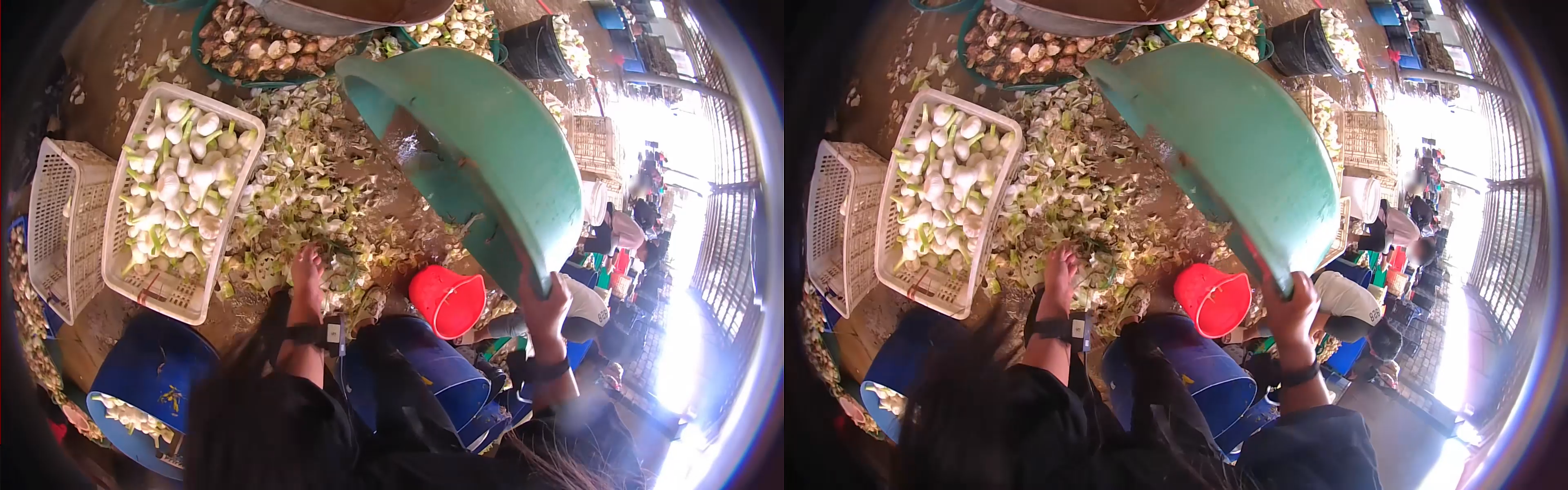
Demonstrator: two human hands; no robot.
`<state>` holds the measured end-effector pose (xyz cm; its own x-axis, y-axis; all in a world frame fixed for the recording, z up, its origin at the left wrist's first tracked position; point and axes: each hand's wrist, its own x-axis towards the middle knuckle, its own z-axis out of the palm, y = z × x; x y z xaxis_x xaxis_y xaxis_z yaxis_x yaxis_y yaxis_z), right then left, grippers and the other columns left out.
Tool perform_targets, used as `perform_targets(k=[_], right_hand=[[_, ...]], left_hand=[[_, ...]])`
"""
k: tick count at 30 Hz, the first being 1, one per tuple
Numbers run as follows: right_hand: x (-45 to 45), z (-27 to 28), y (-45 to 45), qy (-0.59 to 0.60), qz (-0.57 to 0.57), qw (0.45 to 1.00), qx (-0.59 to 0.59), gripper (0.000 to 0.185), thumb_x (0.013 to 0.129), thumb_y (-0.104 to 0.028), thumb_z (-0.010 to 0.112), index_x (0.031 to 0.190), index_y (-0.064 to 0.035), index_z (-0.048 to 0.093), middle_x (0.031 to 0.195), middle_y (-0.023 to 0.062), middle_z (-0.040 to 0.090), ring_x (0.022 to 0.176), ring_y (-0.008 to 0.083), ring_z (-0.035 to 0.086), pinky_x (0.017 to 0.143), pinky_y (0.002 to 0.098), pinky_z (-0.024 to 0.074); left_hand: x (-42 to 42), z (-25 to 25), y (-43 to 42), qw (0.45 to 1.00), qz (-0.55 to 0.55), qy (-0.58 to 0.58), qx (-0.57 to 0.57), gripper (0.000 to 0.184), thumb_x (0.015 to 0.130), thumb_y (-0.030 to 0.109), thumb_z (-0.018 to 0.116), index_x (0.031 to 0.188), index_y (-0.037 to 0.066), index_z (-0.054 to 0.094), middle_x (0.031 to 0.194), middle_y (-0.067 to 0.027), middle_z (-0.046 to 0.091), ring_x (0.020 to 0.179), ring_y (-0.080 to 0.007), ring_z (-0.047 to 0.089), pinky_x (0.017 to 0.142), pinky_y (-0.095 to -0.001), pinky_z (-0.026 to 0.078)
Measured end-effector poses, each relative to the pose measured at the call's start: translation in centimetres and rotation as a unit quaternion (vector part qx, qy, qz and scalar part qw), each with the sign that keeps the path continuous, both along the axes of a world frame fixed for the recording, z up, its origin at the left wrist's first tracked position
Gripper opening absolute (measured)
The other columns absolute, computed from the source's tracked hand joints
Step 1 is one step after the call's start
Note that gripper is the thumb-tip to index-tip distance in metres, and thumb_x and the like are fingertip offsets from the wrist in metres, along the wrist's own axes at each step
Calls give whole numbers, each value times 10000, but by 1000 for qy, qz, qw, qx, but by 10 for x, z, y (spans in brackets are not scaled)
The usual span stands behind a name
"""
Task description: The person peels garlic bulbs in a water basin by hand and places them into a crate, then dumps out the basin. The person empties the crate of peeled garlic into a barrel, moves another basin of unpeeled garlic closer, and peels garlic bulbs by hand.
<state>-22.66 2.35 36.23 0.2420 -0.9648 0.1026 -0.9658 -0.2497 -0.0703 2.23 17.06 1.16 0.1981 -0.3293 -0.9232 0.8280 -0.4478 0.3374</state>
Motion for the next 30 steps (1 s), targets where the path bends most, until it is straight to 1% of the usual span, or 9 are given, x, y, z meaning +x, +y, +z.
perform_targets(k=[6, 8, 10, 14, 18, 22, 24, 28, 30], right_hand=[[-4, 8, -12, -18, -18, 999, 31, 227, 687, -133, 681, 638, 25, 525, 522, 123, 502, 433, 186, 473, 440, 322, 392], [10, 2, 24, -32, 71, 995, 58, 232, 655, -122, 719, 627, 11, 532, 519, 135, 510, 418, 207, 488, 431, 327, 396], [35, 3, 56, -93, 15, 985, 141, 224, 640, -163, 737, 639, -30, 557, 588, 128, 533, 506, 277, 543, 457, 352, 414], [52, -1, 51, -97, -22, 990, 95, 271, 627, -199, 766, 681, -17, 572, 590, 133, 531, 519, 274, 533, 487, 329, 421], [55, 24, -12, -152, -118, 976, 104, 287, 644, -195, 751, 710, 14, 566, 571, 84, 519, 509, 120, 446, 485, 279, 393], [38, 27, -51, -261, -155, 943, 138, 216, 704, -144, 691, 762, 11, 551, 607, 38, 515, 593, 50, 445, 516, 239, 391], [23, 32, -65, -163, -105, 973, 125, 206, 703, -140, 676, 773, -1, 541, 649, 15, 530, 614, 72, 464, 534, 253, 399], [-26, 28, -64, -186, -103, 974, 82, 441, 665, -72, 627, 1065, 28, 471, 890, 70, 549, 768, 135, 527, 659, 269, 440], [-71, 43, -58, -364, -109, 918, 111, 522, 687, -65, 647, 1151, 20, 423, 952, 114, 545, 821, 179, 552, 684, 282, 467]], left_hand=[[41, 39, 17, 999, 13, -38, 23, 360, 836, 388, 529, 1058, 105, 503, 950, -27, 553, 818, -132, 510, 736, -306, 411], [48, 64, 1, 999, 5, -30, 34, 403, 844, 402, 508, 1100, 91, 493, 1041, -60, 558, 940, -165, 526, 809, -329, 401], [49, 91, -24, 999, -11, -34, 16, 424, 858, 392, 486, 1142, 78, 479, 1083, -76, 553, 1009, -183, 520, 850, -328, 389], [5, 130, -73, 971, -160, -113, -139, 438, 880, 313, 468, 1227, 47, 431, 1105, -101, 542, 1050, -193, 502, 879, -334, 381], [-80, 153, -114, 896, -315, -124, -286, 383, 908, 269, 414, 1228, 61, 440, 1125, -110, 534, 1037, -196, 503, 886, -303, 379], [-205, 114, -123, 834, -420, -77, -349, 474, 916, 311, 391, 1282, 15, 342, 1236, -151, 465, 1123, -229, 462, 942, -311, 350], [-272, 89, -124, 814, -410, -86, -402, 536, 896, 372, 390, 1296, 22, 323, 1307, -258, 330, 1261, -352, 270, 1019, -385, 274], [-375, 23, -146, 710, -466, -250, -465, 550, 886, 390, 381, 1323, 66, 295, 1332, -269, 278, 1259, -404, 235, 1024, -445, 234], [-415, -5, -156, 666, -515, -291, -455, 619, 844, 455, 437, 1334, 101, 301, 1359, -271, 222, 1263, -442, 200, 1006, -505, 220]])
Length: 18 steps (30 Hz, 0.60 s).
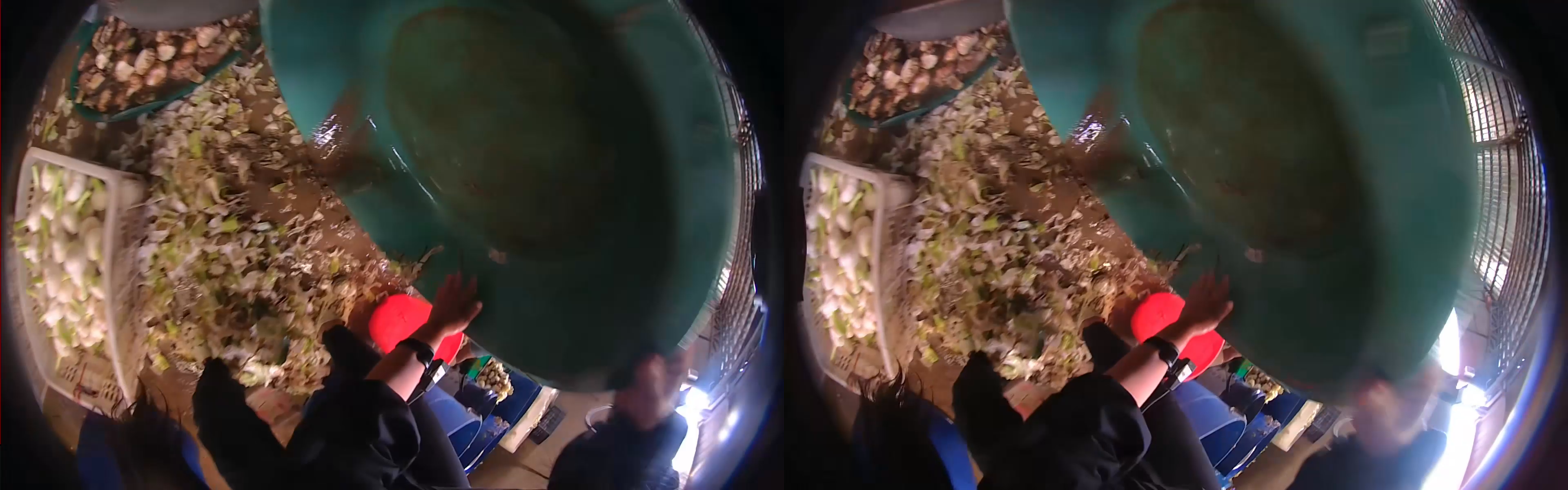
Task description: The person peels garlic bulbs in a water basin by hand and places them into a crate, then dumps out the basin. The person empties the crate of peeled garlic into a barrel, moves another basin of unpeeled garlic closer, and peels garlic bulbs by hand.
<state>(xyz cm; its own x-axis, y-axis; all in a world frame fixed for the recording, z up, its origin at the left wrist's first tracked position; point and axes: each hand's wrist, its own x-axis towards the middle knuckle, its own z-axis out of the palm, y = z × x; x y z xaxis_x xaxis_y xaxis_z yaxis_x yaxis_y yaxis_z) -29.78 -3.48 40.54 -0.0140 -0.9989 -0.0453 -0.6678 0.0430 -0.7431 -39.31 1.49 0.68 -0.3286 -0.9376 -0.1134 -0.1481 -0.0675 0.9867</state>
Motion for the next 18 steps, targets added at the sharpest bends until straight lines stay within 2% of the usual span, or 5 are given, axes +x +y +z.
perform_targets(k=[2, 3, 12, 14, 18], right_hand=[[-57, 19, -3, 263, 6, 957, -124, 511, 785, -195, 606, 1211, 0, 400, 1030, 159, 547, 904, 210, 565, 698, 298, 485], [-25, 12, -23, -25, -14, 998, -48, 481, 846, -200, 524, 1258, -3, 374, 1197, 142, 465, 1050, 242, 492, 901, 347, 403], [-86, 16, -55, 126, -139, 980, -70, 486, 845, -213, 528, 1256, -4, 375, 1157, 129, 484, 1012, 225, 504, 863, 337, 415], [-93, 18, -58, 131, -151, 977, -69, 487, 844, -215, 529, 1255, -4, 375, 1148, 126, 488, 1003, 221, 506, 855, 335, 417], [-107, 15, -61, 129, -174, 974, -68, 489, 844, -221, 530, 1254, -4, 375, 1130, 121, 496, 986, 213, 512, 838, 330, 423]], left_hand=[[-23, -21, -3, 999, -9, -11, -31, 700, 802, 481, 495, 1349, 110, 264, 1386, -286, 129, 1288, -449, 118, 1014, -532, 182], [-36, -29, -9, 1000, -1, -9, -22, 770, 764, 536, 520, 1369, 156, 234, 1397, -274, 117, 1300, -433, 89, 1017, -551, 139], [40, -256, -76, 916, 273, -111, 272, 696, 686, 410, 652, 1259, 105, 401, 1290, -164, 372, 1122, -373, 395, 934, -463, 311], [112, -248, -73, 793, 315, -485, 191, 545, 703, 334, 650, 1159, 76, 502, 1175, -154, 472, 1035, -305, 452, 868, -430, 351], [144, -218, -110, 848, 379, -371, 20, 533, 734, 363, 599, 1190, 104, 506, 1096, -183, 504, 968, -281, 469, 794, -430, 352]])
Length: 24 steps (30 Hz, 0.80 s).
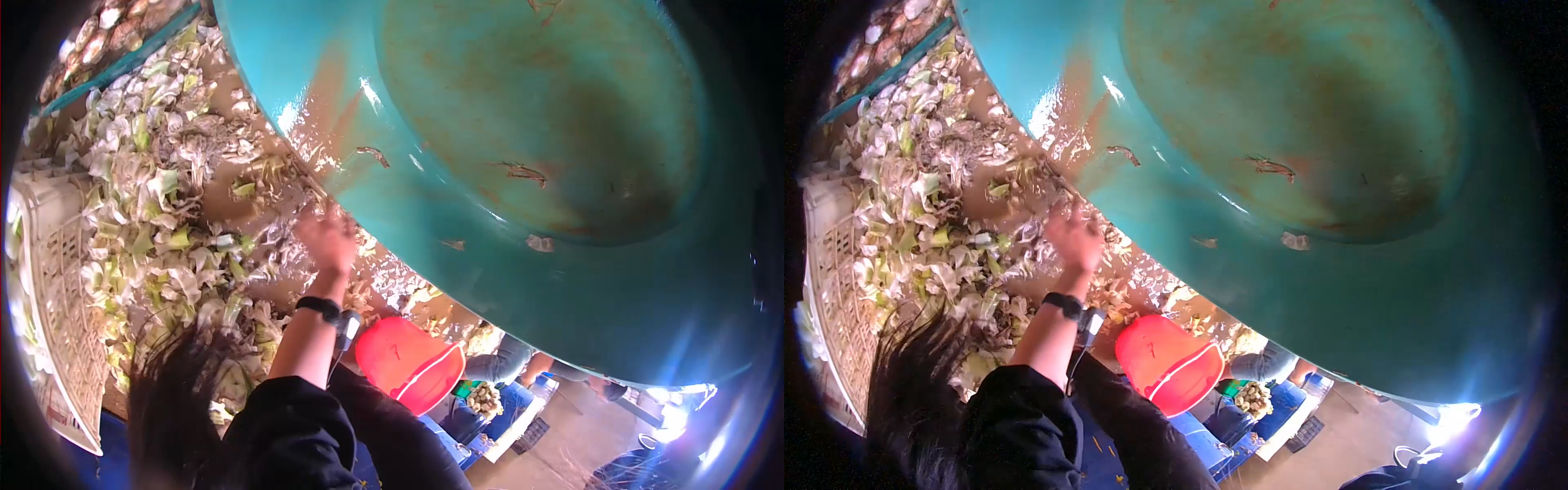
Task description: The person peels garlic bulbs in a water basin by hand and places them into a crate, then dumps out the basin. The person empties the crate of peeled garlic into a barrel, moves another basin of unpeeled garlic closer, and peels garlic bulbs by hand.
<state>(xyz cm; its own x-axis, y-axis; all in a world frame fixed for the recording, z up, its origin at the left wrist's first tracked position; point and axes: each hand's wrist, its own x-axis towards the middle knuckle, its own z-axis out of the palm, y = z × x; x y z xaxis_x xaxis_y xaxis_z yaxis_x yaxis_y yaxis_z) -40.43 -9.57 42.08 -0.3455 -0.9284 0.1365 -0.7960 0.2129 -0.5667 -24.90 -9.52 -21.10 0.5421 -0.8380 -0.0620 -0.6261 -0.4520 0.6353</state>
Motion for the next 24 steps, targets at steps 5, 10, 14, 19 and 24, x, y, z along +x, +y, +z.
perform_targets(k=[5, 10, 14, 19, 24], right_hand=[[-17, -12, -10, 2, -15, 1000, 0, 492, 843, -228, 532, 1252, -5, 376, 1107, 114, 506, 965, 203, 518, 817, 325, 429], [-36, -22, -18, 3, -41, 999, 8, 495, 842, -234, 534, 1251, -5, 376, 1084, 107, 517, 944, 193, 525, 797, 319, 435], [-48, -25, -19, 2, -58, 998, 6, 497, 841, -240, 536, 1250, -6, 376, 1066, 101, 525, 927, 185, 530, 780, 315, 440], [-58, -34, -27, -2, -64, 998, 2, 500, 840, -247, 537, 1248, -6, 377, 1044, 94, 535, 905, 176, 537, 759, 309, 447], [-72, -42, -45, -14, -69, 998, 5, 503, 840, -254, 539, 1247, -7, 377, 1021, 87, 545, 884, 166, 543, 738, 304, 453]], left_hand=[[-32, 9, -123, 967, -252, 24, 10, 693, 753, 506, 539, 1337, 201, 323, 1429, -169, 93, 1326, -320, 37, 1062, -449, 36], [3, -55, -97, 953, -232, -88, 172, 702, 849, 598, 255, 1401, 229, 29, 1457, -103, -62, 1345, -253, -53, 1069, -408, -59], [69, -75, -77, 991, -9, -125, -43, 743, 865, 542, 319, 1401, 131, 7, 1421, -248, -55, 1320, -386, -66, 1044, -496, -32], [51, -15, -174, 947, -284, -142, -48, 764, 797, 604, 410, 1396, 211, 148, 1449, -153, 62, 1341, -310, -22, 1066, -440, -38], [31, -48, -182, 916, -352, -176, 72, 762, 796, 619, 378, 1399, 227, 126, 1463, -94, 12, 1348, -250, -36, 1071, -408, -67]])
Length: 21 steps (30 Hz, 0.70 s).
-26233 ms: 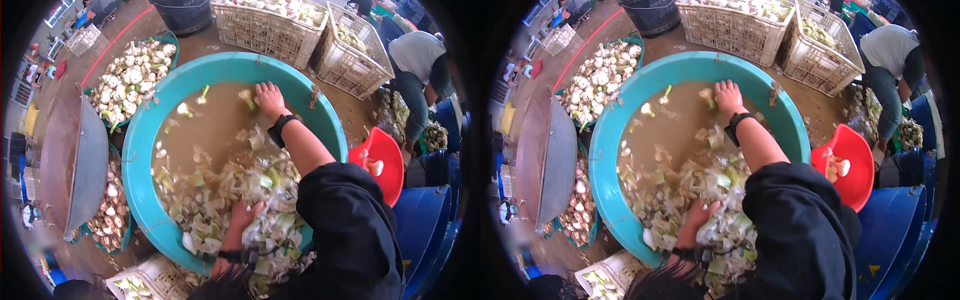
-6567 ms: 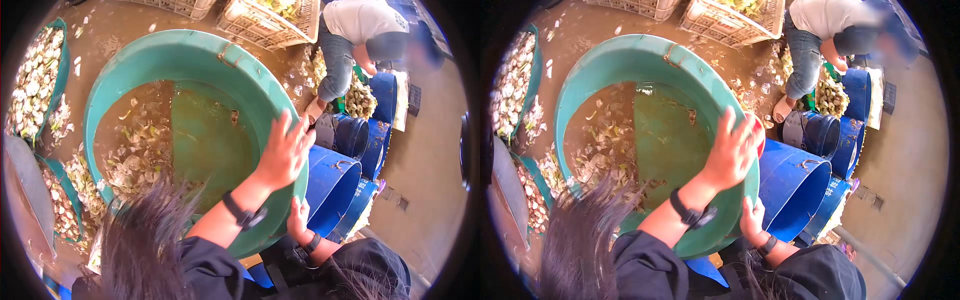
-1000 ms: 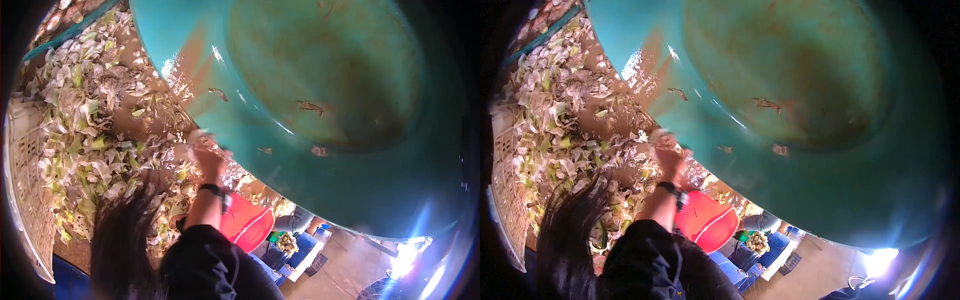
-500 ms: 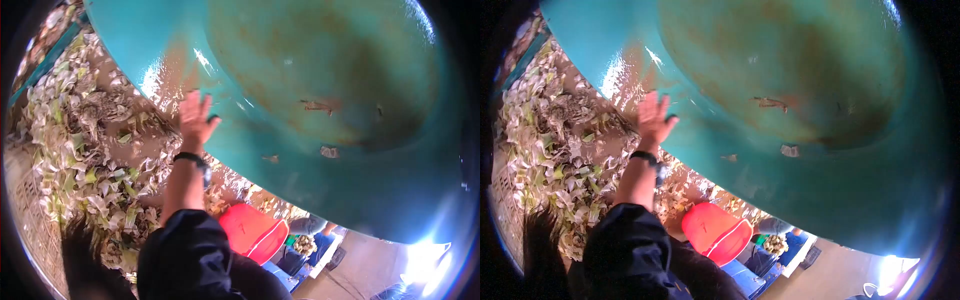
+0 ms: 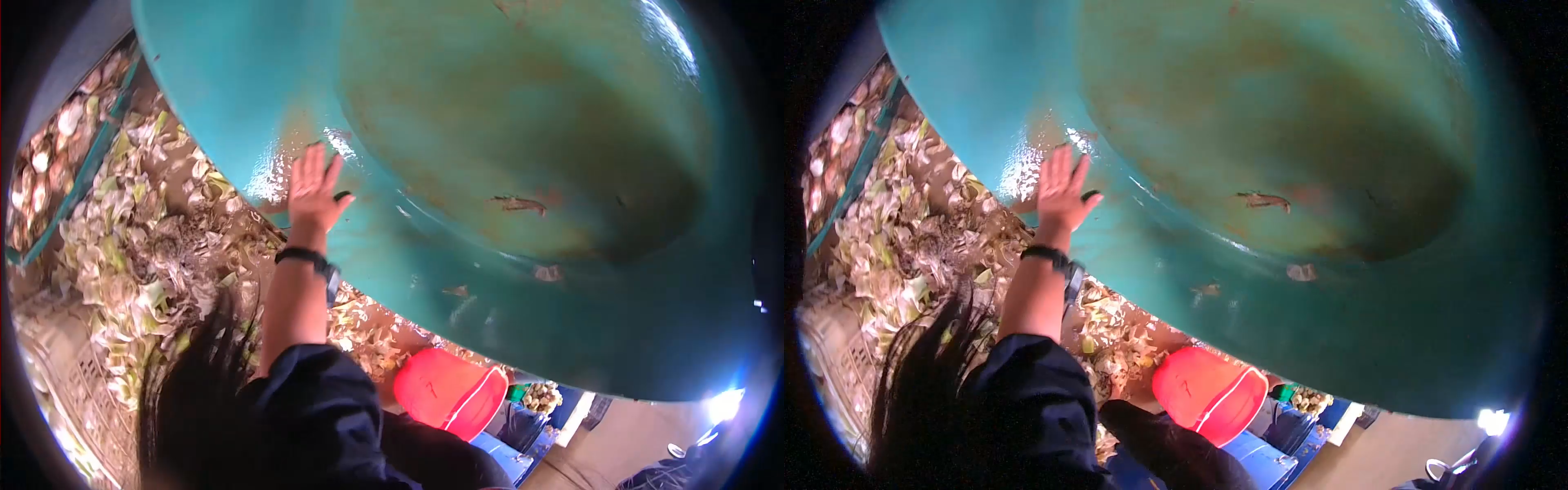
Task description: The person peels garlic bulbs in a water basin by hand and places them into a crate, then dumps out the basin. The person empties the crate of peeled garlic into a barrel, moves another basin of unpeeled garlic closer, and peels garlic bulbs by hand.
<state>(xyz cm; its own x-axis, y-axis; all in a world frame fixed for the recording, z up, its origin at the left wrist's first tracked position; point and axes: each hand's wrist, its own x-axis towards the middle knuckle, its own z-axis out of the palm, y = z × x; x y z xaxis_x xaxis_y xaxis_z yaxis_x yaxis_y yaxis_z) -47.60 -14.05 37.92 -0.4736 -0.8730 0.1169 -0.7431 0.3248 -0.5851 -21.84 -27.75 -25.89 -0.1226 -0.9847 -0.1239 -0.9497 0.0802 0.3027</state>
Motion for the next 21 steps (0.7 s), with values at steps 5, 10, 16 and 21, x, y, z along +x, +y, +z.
perform_targets(k=[5, 10, 16, 21], right_hand=[[-18, 1, -9, -22, 4, 1000, -1, 506, 839, -260, 541, 1245, -7, 378, 998, 80, 556, 863, 156, 550, 718, 298, 460], [-17, -12, -25, 18, -59, 998, -33, 445, 867, -215, 510, 1234, 14, 409, 1167, 145, 495, 1038, 207, 508, 855, 300, 431], [84, 12, -66, 83, 228, 965, 104, 371, 642, -249, 734, 789, 12, 515, 614, 178, 533, 577, 333, 561, 541, 382, 437], [71, 29, -48, -53, 190, 967, 159, 335, 698, -233, 687, 743, 8, 458, 667, 228, 537, 665, 397, 559, 577, 420, 431]], left_hand=[[78, 46, 96, 964, 192, 60, 177, 780, 815, 523, 456, 1394, 120, 125, 1453, -121, 68, 1340, -282, 25, 1078, -428, -1], [131, 142, 205, 929, 331, -26, 161, 716, 827, 409, 510, 1373, 68, 197, 1402, -290, -44, 1314, -398, -55, 1056, -482, -25], [179, 317, 237, 748, 587, -4, 311, 785, 768, 553, 514, 1360, 110, 251, 1298, -287, 330, 1245, -401, 267, 984, -490, 265], [281, 337, 371, 741, 595, -168, 262, 610, 794, 481, 529, 1237, 75, 424, 1179, -208, 472, 1048, -344, 478, 883, -470, 362]])
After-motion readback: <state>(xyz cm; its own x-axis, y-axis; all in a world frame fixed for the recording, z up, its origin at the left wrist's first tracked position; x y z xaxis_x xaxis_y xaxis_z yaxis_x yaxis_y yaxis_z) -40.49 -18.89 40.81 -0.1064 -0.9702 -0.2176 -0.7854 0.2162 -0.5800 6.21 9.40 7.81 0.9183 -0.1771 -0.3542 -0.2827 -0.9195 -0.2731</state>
